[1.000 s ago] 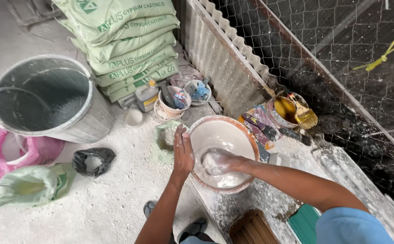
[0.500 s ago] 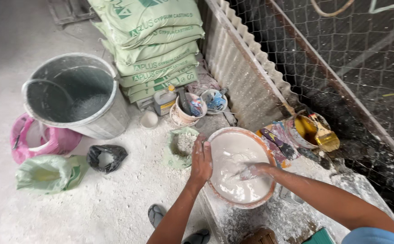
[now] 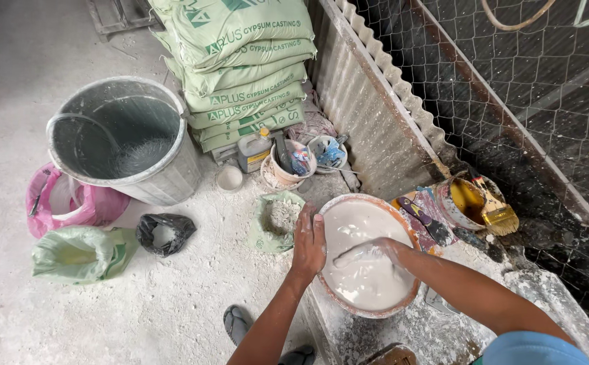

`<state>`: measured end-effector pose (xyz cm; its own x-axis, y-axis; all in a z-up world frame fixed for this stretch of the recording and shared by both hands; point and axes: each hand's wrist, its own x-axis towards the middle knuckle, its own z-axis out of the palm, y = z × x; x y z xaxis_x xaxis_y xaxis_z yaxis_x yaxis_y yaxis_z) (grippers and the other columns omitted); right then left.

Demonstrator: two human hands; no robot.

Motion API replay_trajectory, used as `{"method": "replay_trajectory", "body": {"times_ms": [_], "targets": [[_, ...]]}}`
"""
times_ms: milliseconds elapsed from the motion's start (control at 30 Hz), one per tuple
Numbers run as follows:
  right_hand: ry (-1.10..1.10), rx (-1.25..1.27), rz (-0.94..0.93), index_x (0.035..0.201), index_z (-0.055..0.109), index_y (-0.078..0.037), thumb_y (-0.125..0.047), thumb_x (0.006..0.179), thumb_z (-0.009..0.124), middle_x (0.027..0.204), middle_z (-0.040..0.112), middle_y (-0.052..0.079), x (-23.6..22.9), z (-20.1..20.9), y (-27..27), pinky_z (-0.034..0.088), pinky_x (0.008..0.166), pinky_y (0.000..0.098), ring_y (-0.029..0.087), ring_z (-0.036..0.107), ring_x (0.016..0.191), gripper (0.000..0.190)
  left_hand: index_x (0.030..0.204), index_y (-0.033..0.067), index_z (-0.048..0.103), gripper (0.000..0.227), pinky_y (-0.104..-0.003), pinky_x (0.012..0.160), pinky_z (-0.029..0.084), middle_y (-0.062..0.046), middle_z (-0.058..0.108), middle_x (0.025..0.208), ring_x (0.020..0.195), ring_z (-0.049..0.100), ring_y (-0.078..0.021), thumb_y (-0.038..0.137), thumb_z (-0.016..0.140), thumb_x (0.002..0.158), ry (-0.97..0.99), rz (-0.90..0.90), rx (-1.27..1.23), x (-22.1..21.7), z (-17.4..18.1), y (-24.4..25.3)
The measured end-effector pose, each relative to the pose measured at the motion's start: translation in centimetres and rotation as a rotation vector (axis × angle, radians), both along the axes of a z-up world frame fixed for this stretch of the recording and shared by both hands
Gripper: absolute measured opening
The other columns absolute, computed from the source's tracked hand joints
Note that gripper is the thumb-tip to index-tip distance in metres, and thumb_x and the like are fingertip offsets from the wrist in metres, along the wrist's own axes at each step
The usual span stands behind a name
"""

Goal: The person mixes a white paste in a bucket with their hand, then uses a trowel to scoop the mixture and spread it onto long decorative molding pieces. The person repeatedly applies and smooths the paste along the grooves of the moldings.

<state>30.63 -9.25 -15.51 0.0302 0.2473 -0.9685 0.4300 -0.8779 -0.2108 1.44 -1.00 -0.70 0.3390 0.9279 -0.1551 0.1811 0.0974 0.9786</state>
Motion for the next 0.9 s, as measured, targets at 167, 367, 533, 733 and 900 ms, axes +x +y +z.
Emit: {"method": "replay_trajectory", "body": {"times_ms": [167,367,533,733,900], "targets": [[0.081,0.075,-0.045,0.149,0.044,-0.023,-0.033,0.074,0.075,0.155,0.047,0.018,-0.4,3.9,-0.9,0.047,0.112,0.0561,0.040,0.050,0.142,0.082,0.157,0.0004,0.026,0.074,-0.050,0.122,0.021,-0.026,0.035,0.159,0.148,0.031,-0.0414,0.053,0.025,0.105,0.066,-0.051,-0.101,0.0,0.2,0.3],[0.166,0.204,-0.034,0.151,0.040,-0.026,-0.026,0.071,0.072,0.154,0.046,0.020,-2.7,10.6,-0.1,0.052,0.110,0.0535,0.039,0.052,0.141,0.086,0.157,-0.0004,0.028,0.074,-0.050,0.121,0.024,-0.027,0.039,0.157,0.146,0.035,-0.0430,0.054,0.026,0.106,0.034,-0.038,-0.068,-0.2,0.8,0.2],[0.005,0.247,0.164,0.153,0.037,-0.029,-0.012,0.066,0.069,0.151,0.046,0.024,-7.2,16.0,0.8,0.058,0.109,0.0494,0.039,0.056,0.140,0.094,0.157,0.0011,0.027,0.073,-0.049,0.119,0.029,-0.025,0.044,0.152,0.142,0.042,-0.0402,0.052,0.026,0.105,0.028,-0.056,-0.117,-0.4,1.0,0.3],[-0.217,0.359,0.760,0.137,0.049,-0.017,-0.020,0.077,0.066,0.139,0.053,0.023,-11.2,17.6,0.8,0.055,0.105,0.0484,0.037,0.058,0.128,0.062,0.155,0.0000,0.030,0.071,-0.050,0.118,0.030,-0.026,0.047,0.149,0.140,0.043,-0.0421,0.051,0.028,0.106,0.013,-0.039,-0.064,-0.2,0.7,0.3],[-0.269,0.309,0.909,0.126,0.055,-0.013,-0.019,0.080,0.064,0.130,0.058,0.023,-12.2,13.3,1.7,0.055,0.101,0.0478,0.036,0.061,0.120,0.047,0.155,-0.0007,0.030,0.070,-0.051,0.117,0.030,-0.026,0.049,0.148,0.138,0.044,-0.0427,0.049,0.029,0.106,0.026,-0.039,-0.044,-0.1,0.0,0.3]]}}
